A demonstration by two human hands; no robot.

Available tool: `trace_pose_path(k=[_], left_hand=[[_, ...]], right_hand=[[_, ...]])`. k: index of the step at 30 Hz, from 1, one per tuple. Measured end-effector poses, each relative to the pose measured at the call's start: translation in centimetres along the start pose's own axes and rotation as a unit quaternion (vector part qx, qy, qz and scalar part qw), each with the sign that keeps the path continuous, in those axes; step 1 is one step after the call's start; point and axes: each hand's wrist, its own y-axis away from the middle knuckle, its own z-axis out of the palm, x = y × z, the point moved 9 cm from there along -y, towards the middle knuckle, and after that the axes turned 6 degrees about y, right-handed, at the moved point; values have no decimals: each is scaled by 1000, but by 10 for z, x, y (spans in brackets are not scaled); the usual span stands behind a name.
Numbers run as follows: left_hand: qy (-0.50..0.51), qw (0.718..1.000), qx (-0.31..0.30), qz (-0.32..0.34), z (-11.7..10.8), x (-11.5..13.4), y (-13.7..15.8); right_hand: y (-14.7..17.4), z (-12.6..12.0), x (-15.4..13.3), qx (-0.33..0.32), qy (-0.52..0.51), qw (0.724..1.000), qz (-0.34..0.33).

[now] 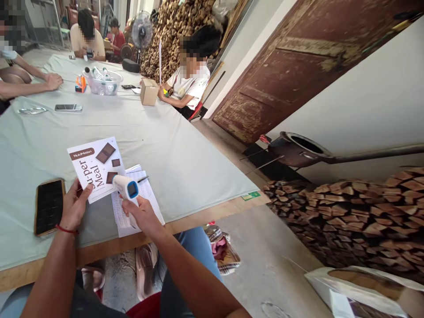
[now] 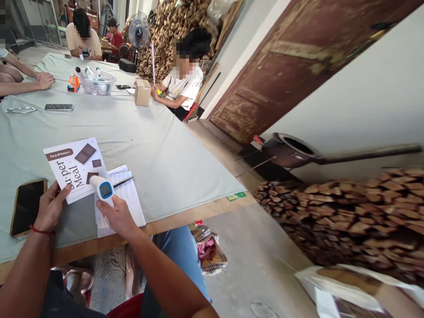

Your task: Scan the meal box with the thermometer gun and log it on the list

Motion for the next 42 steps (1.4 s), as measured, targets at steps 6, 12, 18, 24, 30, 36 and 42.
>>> trace_pose_path(k=[6,12,18,24,30,36,42], left_hand=[[-19,999,-37,8,3,-1,-1],[-64,996,-58,15,4,-1,-2],[-62,996,-59,8,6,1,-1],[-52,996,-74,9,9,2,0],[-10,998,-65,-18,10,3,1],[30,998,-39,-32,7,-4,-1],[30,997,65,28,-12,-4,-2]], right_hand=[[-18,11,14,1,49,998,33],[-21,10,8,12,87,996,27],[-20,10,3,4,110,994,17],[-18,9,2,11,145,989,21],[-18,10,5,11,114,993,24],[-16,10,3,17,97,995,31],[-1,-5,-12,33,92,995,11]])
